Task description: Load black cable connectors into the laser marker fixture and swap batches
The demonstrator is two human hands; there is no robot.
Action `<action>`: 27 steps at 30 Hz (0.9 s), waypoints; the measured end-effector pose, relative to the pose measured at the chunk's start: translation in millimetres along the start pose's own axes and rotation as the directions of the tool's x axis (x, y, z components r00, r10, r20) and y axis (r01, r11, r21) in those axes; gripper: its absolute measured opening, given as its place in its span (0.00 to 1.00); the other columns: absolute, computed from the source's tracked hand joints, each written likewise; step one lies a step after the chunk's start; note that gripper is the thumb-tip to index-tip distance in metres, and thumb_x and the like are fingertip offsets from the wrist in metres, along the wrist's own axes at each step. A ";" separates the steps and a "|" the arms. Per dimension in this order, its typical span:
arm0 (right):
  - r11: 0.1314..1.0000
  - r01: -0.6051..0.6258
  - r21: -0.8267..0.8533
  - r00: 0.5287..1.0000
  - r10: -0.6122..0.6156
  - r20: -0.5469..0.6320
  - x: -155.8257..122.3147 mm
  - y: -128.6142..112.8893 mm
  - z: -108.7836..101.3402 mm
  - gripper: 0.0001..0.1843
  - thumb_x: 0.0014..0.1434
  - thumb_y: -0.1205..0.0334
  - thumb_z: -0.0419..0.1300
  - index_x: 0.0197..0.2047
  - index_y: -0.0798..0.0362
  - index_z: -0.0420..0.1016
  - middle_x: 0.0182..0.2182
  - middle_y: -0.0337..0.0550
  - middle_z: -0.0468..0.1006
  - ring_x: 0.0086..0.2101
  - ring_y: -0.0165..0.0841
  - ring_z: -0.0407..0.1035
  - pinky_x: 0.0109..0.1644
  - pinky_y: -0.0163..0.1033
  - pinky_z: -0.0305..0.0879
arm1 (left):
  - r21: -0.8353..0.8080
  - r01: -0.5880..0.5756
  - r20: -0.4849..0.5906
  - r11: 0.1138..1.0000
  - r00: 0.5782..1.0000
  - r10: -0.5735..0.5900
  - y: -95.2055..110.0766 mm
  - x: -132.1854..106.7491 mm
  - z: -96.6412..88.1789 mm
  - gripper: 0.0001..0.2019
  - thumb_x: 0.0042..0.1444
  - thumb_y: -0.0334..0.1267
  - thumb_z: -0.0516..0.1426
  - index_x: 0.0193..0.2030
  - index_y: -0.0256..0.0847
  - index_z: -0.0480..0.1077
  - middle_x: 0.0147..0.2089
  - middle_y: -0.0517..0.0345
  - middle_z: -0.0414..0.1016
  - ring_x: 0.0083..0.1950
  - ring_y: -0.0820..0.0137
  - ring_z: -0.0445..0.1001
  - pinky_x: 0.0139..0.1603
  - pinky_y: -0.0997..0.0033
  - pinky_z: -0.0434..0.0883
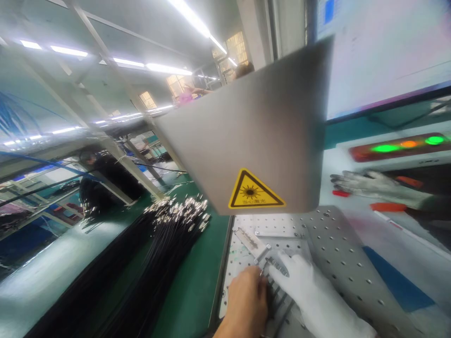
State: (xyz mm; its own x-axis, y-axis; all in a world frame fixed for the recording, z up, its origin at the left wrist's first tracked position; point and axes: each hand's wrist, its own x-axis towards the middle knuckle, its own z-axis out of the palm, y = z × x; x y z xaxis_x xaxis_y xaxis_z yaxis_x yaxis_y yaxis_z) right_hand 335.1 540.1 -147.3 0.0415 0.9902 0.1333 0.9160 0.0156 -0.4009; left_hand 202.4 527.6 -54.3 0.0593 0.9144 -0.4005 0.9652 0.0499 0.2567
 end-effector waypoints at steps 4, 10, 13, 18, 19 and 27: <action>0.999 -0.025 0.024 0.998 0.024 0.059 1.2 -2.6 -8.0 0.19 0.63 0.56 0.53 0.54 0.43 0.76 0.38 0.45 0.79 0.34 0.38 0.75 0.32 0.37 0.70 | -0.028 -0.059 -0.039 0.998 0.998 0.058 -2.8 -0.2 -1.2 0.11 0.62 0.38 0.44 0.33 0.41 0.64 0.42 0.48 0.75 0.44 0.62 0.70 0.42 0.65 0.57; 0.998 -0.055 0.004 0.998 0.055 0.019 1.7 -9.7 -14.9 0.16 0.63 0.55 0.54 0.50 0.41 0.79 0.38 0.43 0.80 0.33 0.37 0.75 0.33 0.37 0.71 | -0.133 -0.120 -0.060 0.984 0.992 0.112 -16.7 0.6 -21.4 0.12 0.55 0.38 0.51 0.22 0.42 0.54 0.30 0.59 0.63 0.34 0.70 0.61 0.36 0.69 0.54; 0.998 -0.050 0.041 0.998 0.049 0.030 2.3 -9.4 -17.4 0.16 0.63 0.55 0.54 0.50 0.39 0.79 0.39 0.42 0.80 0.34 0.36 0.75 0.33 0.35 0.71 | -0.232 -0.095 -0.188 0.968 0.981 0.052 -29.9 -3.9 -25.2 0.07 0.47 0.34 0.55 0.23 0.41 0.60 0.32 0.59 0.65 0.36 0.71 0.62 0.38 0.71 0.57; 0.994 -0.052 0.095 0.998 0.048 0.042 3.4 -9.2 -15.5 0.16 0.63 0.55 0.53 0.49 0.40 0.79 0.40 0.43 0.79 0.36 0.37 0.75 0.36 0.37 0.71 | -0.624 -0.128 -0.190 0.771 0.982 0.009 -52.8 -10.9 -19.2 0.11 0.45 0.44 0.57 0.29 0.38 0.67 0.26 0.62 0.64 0.31 0.72 0.63 0.35 0.71 0.59; 0.994 -0.050 0.095 0.998 0.046 0.035 3.7 -9.6 -14.5 0.16 0.63 0.54 0.54 0.49 0.41 0.79 0.40 0.43 0.79 0.36 0.37 0.75 0.36 0.37 0.71 | -0.670 -0.158 -0.223 0.726 0.975 0.006 -53.8 -11.3 -19.4 0.14 0.46 0.48 0.57 0.30 0.37 0.68 0.26 0.62 0.64 0.31 0.71 0.63 0.35 0.71 0.60; 0.990 -0.054 0.129 0.998 0.056 -0.011 5.2 -9.7 -8.2 0.15 0.61 0.54 0.56 0.48 0.42 0.80 0.39 0.44 0.79 0.35 0.38 0.75 0.36 0.37 0.70 | -0.410 -0.224 -0.341 0.884 0.937 0.079 -20.6 -7.4 -31.6 0.13 0.57 0.40 0.49 0.38 0.38 0.73 0.28 0.59 0.69 0.30 0.71 0.64 0.34 0.71 0.60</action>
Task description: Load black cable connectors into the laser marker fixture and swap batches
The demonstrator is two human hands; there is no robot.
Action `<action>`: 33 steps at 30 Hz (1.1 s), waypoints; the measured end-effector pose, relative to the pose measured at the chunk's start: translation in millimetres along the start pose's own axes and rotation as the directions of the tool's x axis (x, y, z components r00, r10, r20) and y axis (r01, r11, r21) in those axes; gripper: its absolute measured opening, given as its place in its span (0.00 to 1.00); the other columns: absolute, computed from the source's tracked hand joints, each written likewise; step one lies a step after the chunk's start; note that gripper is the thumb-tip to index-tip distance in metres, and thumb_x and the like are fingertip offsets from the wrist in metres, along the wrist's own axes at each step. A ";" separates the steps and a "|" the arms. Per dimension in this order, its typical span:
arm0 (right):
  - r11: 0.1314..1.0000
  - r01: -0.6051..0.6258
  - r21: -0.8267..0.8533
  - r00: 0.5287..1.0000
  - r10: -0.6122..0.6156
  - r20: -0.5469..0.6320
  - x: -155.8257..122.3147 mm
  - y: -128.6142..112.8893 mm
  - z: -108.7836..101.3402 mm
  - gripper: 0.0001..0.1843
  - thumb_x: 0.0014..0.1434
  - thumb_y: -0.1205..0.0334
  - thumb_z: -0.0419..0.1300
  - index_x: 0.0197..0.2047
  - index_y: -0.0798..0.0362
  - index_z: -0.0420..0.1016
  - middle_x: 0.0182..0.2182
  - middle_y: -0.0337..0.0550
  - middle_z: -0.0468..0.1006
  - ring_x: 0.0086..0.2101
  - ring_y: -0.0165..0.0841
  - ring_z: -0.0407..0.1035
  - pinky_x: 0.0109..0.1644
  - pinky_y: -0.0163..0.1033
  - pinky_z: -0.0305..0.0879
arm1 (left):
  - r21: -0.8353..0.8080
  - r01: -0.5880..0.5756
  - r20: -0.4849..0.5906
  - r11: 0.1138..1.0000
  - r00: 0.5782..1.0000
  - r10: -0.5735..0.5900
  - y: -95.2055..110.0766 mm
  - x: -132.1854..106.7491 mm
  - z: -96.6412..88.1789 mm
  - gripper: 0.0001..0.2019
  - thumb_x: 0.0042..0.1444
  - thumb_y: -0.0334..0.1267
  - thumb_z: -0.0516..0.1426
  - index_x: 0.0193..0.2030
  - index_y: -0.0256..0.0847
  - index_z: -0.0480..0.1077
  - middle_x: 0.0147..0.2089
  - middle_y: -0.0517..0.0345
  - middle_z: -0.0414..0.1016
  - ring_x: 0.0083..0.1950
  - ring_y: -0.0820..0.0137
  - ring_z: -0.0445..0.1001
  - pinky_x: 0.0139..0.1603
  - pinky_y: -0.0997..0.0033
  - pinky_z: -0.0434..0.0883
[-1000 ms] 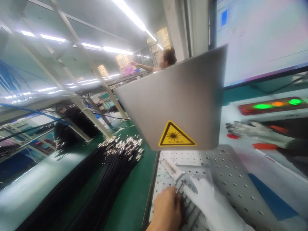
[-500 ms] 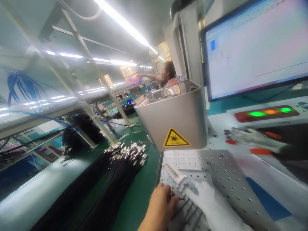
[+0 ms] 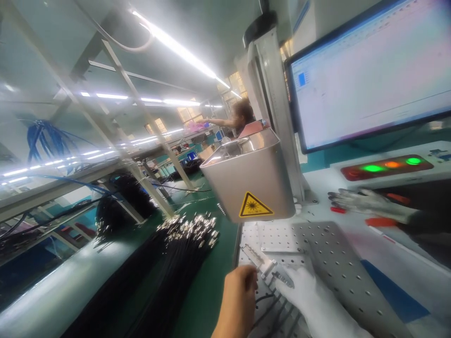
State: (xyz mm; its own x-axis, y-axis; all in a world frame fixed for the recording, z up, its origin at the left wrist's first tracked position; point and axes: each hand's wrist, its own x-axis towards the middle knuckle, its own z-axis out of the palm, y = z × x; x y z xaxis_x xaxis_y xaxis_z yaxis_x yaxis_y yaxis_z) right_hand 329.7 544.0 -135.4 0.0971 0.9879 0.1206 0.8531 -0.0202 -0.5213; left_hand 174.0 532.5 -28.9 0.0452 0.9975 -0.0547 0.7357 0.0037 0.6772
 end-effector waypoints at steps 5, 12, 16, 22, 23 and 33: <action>0.999 -0.029 0.012 0.999 0.030 -0.021 0.6 1.6 13.5 0.17 0.59 0.56 0.59 0.50 0.43 0.79 0.41 0.46 0.79 0.37 0.41 0.75 0.37 0.40 0.71 | 0.167 0.030 -0.009 0.986 1.000 -0.029 -4.4 8.3 15.8 0.04 0.51 0.32 0.54 0.31 0.38 0.70 0.31 0.58 0.69 0.32 0.72 0.65 0.35 0.73 0.59; 0.999 -0.013 0.050 0.999 0.015 -0.033 -2.3 0.8 12.4 0.15 0.60 0.58 0.58 0.49 0.46 0.79 0.37 0.46 0.78 0.35 0.40 0.75 0.36 0.40 0.71 | 0.165 0.036 0.137 0.986 0.989 -0.059 -6.9 7.3 11.4 0.14 0.58 0.41 0.50 0.35 0.40 0.76 0.35 0.54 0.74 0.38 0.67 0.70 0.40 0.70 0.61; 1.000 0.001 0.012 0.999 -0.001 -0.033 -2.8 2.1 5.7 0.14 0.61 0.59 0.57 0.48 0.42 0.79 0.36 0.43 0.78 0.34 0.38 0.75 0.35 0.38 0.71 | 0.019 0.122 0.134 0.992 0.983 -0.123 -2.0 8.4 6.0 0.11 0.54 0.39 0.52 0.35 0.39 0.74 0.26 0.59 0.70 0.31 0.70 0.68 0.34 0.72 0.60; 0.998 0.060 -0.003 0.998 -0.060 0.021 0.0 8.8 4.4 0.16 0.62 0.58 0.55 0.49 0.41 0.79 0.37 0.44 0.78 0.35 0.39 0.75 0.37 0.39 0.71 | 0.089 0.078 0.066 0.993 0.994 -0.084 -1.8 5.8 6.5 0.06 0.53 0.36 0.52 0.30 0.40 0.69 0.28 0.61 0.70 0.32 0.71 0.67 0.34 0.73 0.59; 0.998 0.065 -0.003 0.998 -0.065 0.023 0.1 9.4 3.7 0.16 0.61 0.59 0.55 0.49 0.40 0.79 0.36 0.44 0.78 0.35 0.39 0.75 0.36 0.39 0.70 | 0.112 0.061 0.080 0.992 0.994 -0.071 -3.0 4.9 7.4 0.06 0.52 0.34 0.52 0.30 0.40 0.70 0.28 0.60 0.71 0.33 0.71 0.67 0.35 0.73 0.59; 0.996 0.088 -0.002 0.996 -0.087 0.030 -0.3 9.1 -2.6 0.16 0.61 0.60 0.55 0.48 0.38 0.79 0.36 0.43 0.78 0.34 0.39 0.74 0.35 0.38 0.70 | 0.202 0.005 0.031 0.979 0.999 -0.011 -1.3 1.6 24.2 0.07 0.44 0.26 0.53 0.28 0.39 0.68 0.31 0.58 0.69 0.33 0.71 0.64 0.36 0.71 0.57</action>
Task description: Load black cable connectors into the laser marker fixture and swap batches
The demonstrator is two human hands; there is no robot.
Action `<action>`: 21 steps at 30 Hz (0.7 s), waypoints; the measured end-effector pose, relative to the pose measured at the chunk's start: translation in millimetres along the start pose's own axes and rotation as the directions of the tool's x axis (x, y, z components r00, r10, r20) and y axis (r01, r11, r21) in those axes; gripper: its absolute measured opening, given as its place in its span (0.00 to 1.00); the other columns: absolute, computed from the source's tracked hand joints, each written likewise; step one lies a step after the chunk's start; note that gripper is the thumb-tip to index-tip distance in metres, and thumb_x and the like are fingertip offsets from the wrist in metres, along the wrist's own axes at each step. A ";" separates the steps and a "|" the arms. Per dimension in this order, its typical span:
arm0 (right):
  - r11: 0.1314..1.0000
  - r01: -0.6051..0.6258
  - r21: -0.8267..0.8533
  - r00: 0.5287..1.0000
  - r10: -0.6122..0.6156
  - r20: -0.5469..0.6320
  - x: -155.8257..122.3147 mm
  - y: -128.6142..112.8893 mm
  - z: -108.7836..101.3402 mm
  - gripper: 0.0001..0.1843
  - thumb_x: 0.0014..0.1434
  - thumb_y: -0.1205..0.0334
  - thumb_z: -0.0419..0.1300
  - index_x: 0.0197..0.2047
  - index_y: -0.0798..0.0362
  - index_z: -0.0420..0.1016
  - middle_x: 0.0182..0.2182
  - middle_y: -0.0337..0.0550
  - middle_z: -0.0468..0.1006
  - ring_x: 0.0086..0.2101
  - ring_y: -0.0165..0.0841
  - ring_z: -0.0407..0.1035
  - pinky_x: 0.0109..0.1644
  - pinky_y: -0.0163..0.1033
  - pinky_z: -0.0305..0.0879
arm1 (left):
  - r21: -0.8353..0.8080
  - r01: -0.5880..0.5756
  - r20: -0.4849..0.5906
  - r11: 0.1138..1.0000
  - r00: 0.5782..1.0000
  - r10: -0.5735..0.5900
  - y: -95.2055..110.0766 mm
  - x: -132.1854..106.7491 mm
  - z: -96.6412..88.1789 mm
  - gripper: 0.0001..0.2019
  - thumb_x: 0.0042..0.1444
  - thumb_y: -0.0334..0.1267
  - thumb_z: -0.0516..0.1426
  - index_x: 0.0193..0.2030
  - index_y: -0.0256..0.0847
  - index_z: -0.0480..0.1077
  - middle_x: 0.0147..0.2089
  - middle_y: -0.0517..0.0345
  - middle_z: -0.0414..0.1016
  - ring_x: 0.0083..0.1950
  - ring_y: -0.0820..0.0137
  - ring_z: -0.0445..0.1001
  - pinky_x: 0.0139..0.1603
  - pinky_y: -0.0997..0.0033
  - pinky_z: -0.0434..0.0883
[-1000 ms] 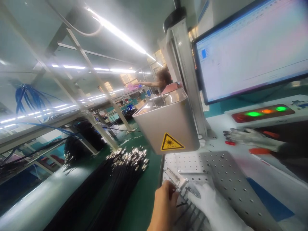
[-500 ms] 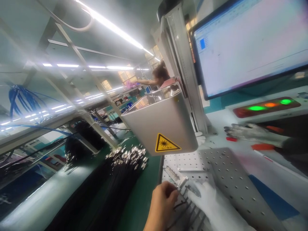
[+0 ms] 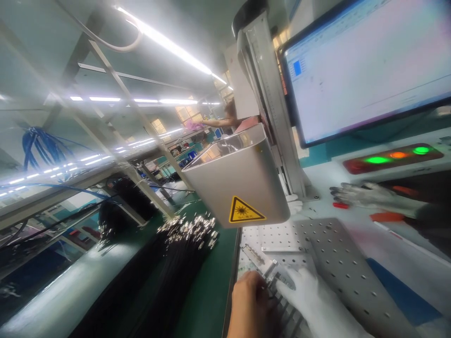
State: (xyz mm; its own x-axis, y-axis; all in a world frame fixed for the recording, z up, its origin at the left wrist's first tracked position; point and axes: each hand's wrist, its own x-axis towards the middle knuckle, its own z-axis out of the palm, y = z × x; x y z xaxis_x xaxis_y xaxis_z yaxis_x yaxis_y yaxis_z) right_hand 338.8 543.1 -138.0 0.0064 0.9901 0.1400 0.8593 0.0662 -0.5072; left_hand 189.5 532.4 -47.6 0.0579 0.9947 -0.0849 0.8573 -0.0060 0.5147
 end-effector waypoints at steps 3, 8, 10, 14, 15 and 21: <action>1.000 -0.024 -0.001 1.000 0.024 0.001 0.1 -0.4 2.4 0.16 0.61 0.59 0.56 0.49 0.39 0.80 0.36 0.44 0.78 0.33 0.38 0.74 0.33 0.37 0.70 | -0.021 -0.024 0.020 0.999 1.000 0.024 1.8 0.0 3.5 0.06 0.44 0.25 0.52 0.26 0.39 0.66 0.32 0.57 0.68 0.33 0.71 0.63 0.35 0.71 0.57; 0.997 -0.073 -0.027 0.997 0.073 -0.024 -0.3 -5.1 7.2 0.15 0.61 0.59 0.55 0.49 0.41 0.79 0.35 0.43 0.78 0.32 0.37 0.73 0.32 0.36 0.68 | 0.037 -0.041 0.030 0.998 0.999 0.040 6.1 2.7 7.7 0.07 0.47 0.26 0.50 0.22 0.40 0.62 0.31 0.54 0.66 0.33 0.69 0.64 0.35 0.70 0.56; 0.997 -0.073 -0.032 0.997 0.071 -0.039 -0.1 -6.1 8.7 0.16 0.62 0.59 0.55 0.50 0.42 0.78 0.36 0.44 0.78 0.32 0.37 0.73 0.32 0.36 0.67 | 0.011 -0.007 0.032 1.000 0.999 0.007 9.6 4.1 7.4 0.09 0.48 0.25 0.49 0.21 0.40 0.61 0.30 0.55 0.66 0.34 0.69 0.65 0.36 0.70 0.57; 0.999 0.019 -0.039 0.999 -0.017 0.034 0.2 -3.1 8.8 0.16 0.62 0.62 0.54 0.50 0.41 0.78 0.39 0.44 0.78 0.33 0.37 0.72 0.35 0.38 0.68 | -0.048 0.032 0.018 0.998 0.999 -0.031 12.9 7.5 5.6 0.08 0.44 0.25 0.50 0.22 0.40 0.64 0.30 0.56 0.68 0.35 0.68 0.66 0.37 0.71 0.59; 0.998 0.051 -0.041 0.997 -0.049 0.059 0.0 -1.9 7.9 0.17 0.61 0.64 0.55 0.49 0.39 0.78 0.40 0.43 0.78 0.34 0.37 0.71 0.37 0.39 0.69 | -0.033 0.026 0.024 0.999 0.999 -0.025 12.4 8.3 5.7 0.08 0.43 0.24 0.50 0.21 0.40 0.64 0.30 0.56 0.69 0.35 0.69 0.66 0.38 0.70 0.59; 0.991 0.126 -0.045 0.989 -0.122 0.083 -1.5 -0.8 -4.1 0.17 0.62 0.59 0.55 0.50 0.33 0.78 0.38 0.42 0.78 0.31 0.37 0.70 0.32 0.38 0.67 | -0.048 0.005 0.043 0.999 0.999 -0.003 -0.7 10.4 8.1 0.06 0.44 0.27 0.51 0.23 0.39 0.68 0.28 0.58 0.69 0.34 0.70 0.67 0.36 0.71 0.59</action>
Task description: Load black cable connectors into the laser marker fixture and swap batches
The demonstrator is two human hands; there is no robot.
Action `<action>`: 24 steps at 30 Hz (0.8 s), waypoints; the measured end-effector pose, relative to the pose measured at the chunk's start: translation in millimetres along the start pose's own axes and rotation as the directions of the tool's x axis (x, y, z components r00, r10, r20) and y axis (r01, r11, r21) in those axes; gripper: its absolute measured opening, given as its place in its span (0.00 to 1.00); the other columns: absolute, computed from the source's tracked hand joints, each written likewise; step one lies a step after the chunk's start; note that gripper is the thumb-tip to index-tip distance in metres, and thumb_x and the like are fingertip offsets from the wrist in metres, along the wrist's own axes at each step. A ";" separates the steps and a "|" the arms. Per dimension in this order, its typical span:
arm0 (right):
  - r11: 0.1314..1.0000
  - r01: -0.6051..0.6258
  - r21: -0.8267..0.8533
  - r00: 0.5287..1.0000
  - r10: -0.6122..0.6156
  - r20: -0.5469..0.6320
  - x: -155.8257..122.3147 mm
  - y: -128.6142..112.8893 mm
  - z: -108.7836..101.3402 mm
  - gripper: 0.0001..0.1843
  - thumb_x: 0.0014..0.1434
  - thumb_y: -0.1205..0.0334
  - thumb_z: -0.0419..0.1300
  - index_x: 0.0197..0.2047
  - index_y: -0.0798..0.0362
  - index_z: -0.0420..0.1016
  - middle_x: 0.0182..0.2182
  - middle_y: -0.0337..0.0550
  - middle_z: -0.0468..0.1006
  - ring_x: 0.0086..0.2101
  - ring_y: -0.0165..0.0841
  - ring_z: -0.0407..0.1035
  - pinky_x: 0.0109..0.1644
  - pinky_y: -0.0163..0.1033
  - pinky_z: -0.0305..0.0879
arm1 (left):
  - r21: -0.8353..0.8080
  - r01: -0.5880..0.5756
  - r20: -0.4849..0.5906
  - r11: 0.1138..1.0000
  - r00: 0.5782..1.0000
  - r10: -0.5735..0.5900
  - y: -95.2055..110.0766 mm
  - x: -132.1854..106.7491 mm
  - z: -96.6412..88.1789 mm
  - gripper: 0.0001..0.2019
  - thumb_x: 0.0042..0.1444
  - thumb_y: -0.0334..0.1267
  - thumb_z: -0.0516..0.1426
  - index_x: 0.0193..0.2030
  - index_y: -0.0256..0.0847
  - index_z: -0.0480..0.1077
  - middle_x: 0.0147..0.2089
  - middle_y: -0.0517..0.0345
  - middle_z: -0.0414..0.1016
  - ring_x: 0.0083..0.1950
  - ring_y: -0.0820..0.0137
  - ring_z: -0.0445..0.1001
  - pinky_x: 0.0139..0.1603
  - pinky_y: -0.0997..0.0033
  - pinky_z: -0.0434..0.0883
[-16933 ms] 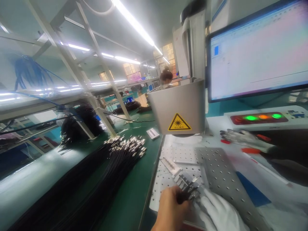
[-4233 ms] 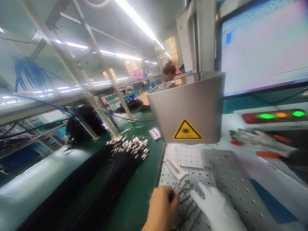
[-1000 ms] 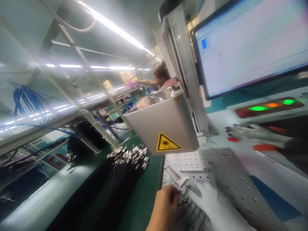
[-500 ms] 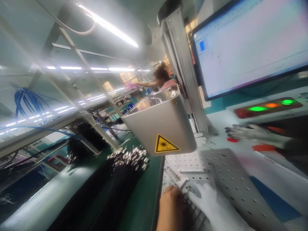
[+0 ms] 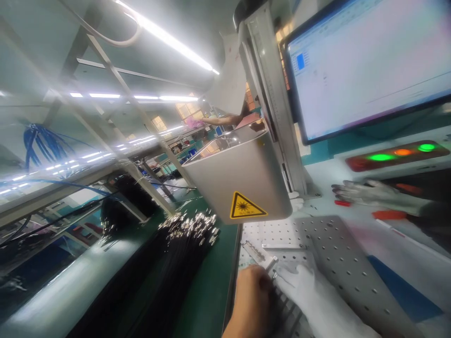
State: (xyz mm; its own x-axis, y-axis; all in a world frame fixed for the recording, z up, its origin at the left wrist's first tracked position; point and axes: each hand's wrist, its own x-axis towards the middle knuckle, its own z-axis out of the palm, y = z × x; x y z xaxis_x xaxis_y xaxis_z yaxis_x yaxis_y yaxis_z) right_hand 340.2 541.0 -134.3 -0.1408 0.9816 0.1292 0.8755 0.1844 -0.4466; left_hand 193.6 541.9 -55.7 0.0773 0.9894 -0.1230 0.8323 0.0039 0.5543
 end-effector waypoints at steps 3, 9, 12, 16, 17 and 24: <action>0.998 -0.065 0.004 0.997 0.065 -0.031 1.7 -5.3 -5.7 0.14 0.63 0.57 0.54 0.43 0.34 0.81 0.35 0.42 0.77 0.31 0.37 0.71 0.30 0.36 0.66 | -0.057 0.055 0.017 0.997 0.998 -0.054 -3.5 -0.9 -4.6 0.03 0.44 0.31 0.55 0.27 0.40 0.69 0.27 0.61 0.70 0.33 0.70 0.67 0.34 0.72 0.59; 0.996 -0.040 -0.083 0.997 0.034 -0.074 0.6 -10.1 -11.2 0.15 0.62 0.61 0.55 0.43 0.34 0.81 0.34 0.42 0.77 0.34 0.38 0.72 0.33 0.36 0.66 | 0.064 0.110 0.098 0.992 0.988 -0.116 -1.6 -3.8 -14.4 0.07 0.52 0.38 0.55 0.25 0.41 0.67 0.28 0.58 0.71 0.33 0.69 0.66 0.35 0.70 0.57; 0.995 0.062 -0.076 0.995 -0.067 -0.074 -2.5 -7.8 -12.0 0.18 0.61 0.65 0.55 0.46 0.33 0.80 0.35 0.40 0.77 0.35 0.37 0.71 0.37 0.38 0.68 | 0.096 0.063 0.100 0.993 0.992 -0.073 -2.0 -4.8 -11.4 0.08 0.52 0.38 0.54 0.24 0.42 0.64 0.27 0.58 0.68 0.33 0.69 0.64 0.34 0.70 0.56; 0.997 -0.070 -0.007 0.994 0.070 -0.080 0.0 -6.9 -7.3 0.17 0.63 0.59 0.52 0.50 0.37 0.78 0.36 0.43 0.78 0.35 0.38 0.73 0.34 0.38 0.69 | 0.108 0.064 0.112 0.992 0.991 -0.076 0.3 -6.4 -7.3 0.12 0.56 0.36 0.49 0.22 0.42 0.56 0.27 0.59 0.63 0.33 0.69 0.60 0.34 0.68 0.53; 0.994 -0.112 0.002 0.990 0.111 -0.083 1.8 -7.2 -4.9 0.17 0.63 0.58 0.52 0.50 0.38 0.78 0.36 0.44 0.78 0.35 0.39 0.73 0.33 0.37 0.69 | 0.104 0.065 0.112 0.992 0.991 -0.077 1.2 -6.7 -7.0 0.12 0.56 0.36 0.49 0.22 0.42 0.55 0.26 0.60 0.61 0.32 0.70 0.59 0.34 0.68 0.52; 0.984 -0.174 -0.029 0.982 0.171 -0.082 9.3 -7.7 8.5 0.17 0.62 0.56 0.54 0.51 0.42 0.78 0.36 0.45 0.78 0.34 0.39 0.74 0.32 0.37 0.68 | 0.119 0.076 0.132 0.990 0.987 -0.092 4.8 -3.5 -7.2 0.12 0.56 0.33 0.48 0.21 0.41 0.53 0.26 0.61 0.58 0.32 0.71 0.56 0.34 0.67 0.51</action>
State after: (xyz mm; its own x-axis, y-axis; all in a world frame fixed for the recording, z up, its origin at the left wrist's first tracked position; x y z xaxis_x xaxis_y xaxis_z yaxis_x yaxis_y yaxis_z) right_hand 328.2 549.2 -137.2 0.0494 0.9911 0.1235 0.8998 0.0095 -0.4363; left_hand 193.4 539.5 -46.7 0.0728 0.9569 -0.2812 0.8951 0.0617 0.4417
